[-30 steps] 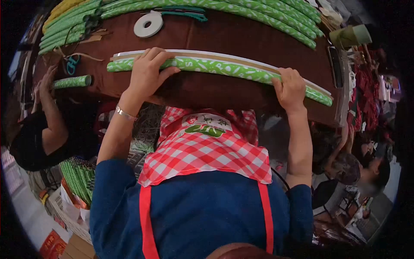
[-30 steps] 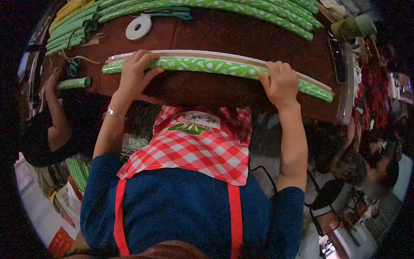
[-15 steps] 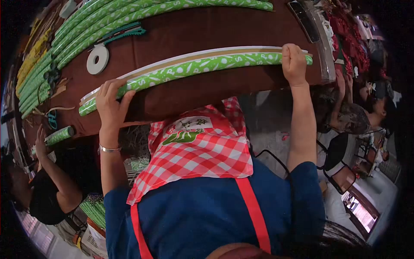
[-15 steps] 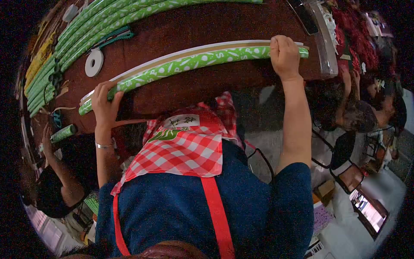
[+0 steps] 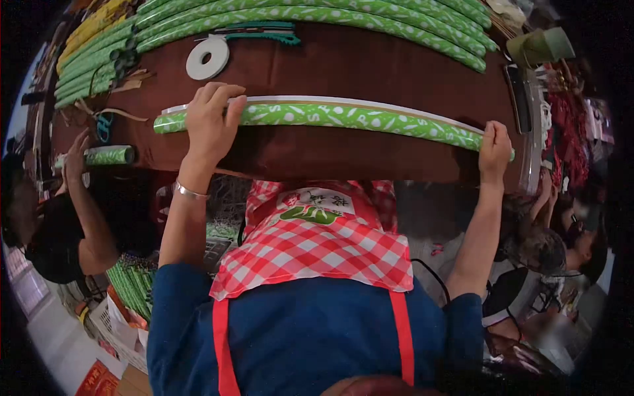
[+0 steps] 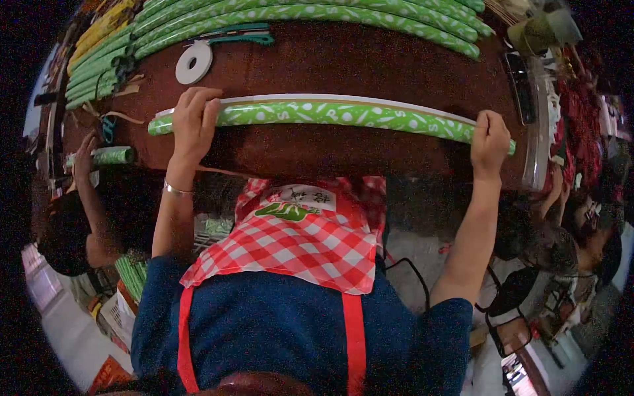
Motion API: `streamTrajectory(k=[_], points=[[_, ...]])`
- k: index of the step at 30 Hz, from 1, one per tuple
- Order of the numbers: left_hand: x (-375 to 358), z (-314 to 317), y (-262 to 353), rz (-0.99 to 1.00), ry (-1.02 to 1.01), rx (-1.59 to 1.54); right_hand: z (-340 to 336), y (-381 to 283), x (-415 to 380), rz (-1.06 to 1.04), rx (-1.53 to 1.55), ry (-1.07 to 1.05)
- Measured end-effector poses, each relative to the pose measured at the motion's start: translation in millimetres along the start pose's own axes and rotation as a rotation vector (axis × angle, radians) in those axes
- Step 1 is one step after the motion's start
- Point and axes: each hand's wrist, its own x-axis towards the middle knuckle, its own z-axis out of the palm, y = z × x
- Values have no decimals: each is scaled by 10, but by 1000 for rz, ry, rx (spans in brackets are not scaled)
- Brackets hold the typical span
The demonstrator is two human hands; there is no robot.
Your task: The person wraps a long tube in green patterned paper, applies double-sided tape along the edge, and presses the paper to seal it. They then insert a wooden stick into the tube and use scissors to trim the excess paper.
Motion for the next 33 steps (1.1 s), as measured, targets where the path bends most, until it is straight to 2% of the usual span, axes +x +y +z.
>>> streamTrajectory(k=[1,6,7,9,10,16,17,20,22,24,25,28,30,33], points=[[13,13,-9,2,15,3,5,66,-16,98,57,-56],[87,90,-80,16,75,23,27,145,37,115,20,-77],[95,96,-86,23,81,17,18,82,45,208,112,-115],[99,100,-106,15,75,6,32,110,74,95,2,-38],[95,72,-86,27,49,-7,55,116,72,95,97,-30],[-32,18,-141,230,-36,70,34,169,51,103,80,-103],[-46,8,-139,227,-30,69,54,158,31,47,61,-36],[-63,-2,-124,261,-49,140,23,162,-10,-16,83,-42],[-64,5,-131,260,-76,153,19,-50,25,-86,60,29],[-56,-12,-115,250,-81,154,-27,-288,81,-306,-44,-49],[-50,-16,-110,249,-101,148,30,-414,96,-389,63,-76],[-67,-5,-111,239,-72,150,76,-391,86,-322,57,-111],[-54,-12,-99,216,-77,161,95,-415,97,-338,84,-58],[-16,3,-137,174,-63,148,105,-356,130,-291,81,-135]])
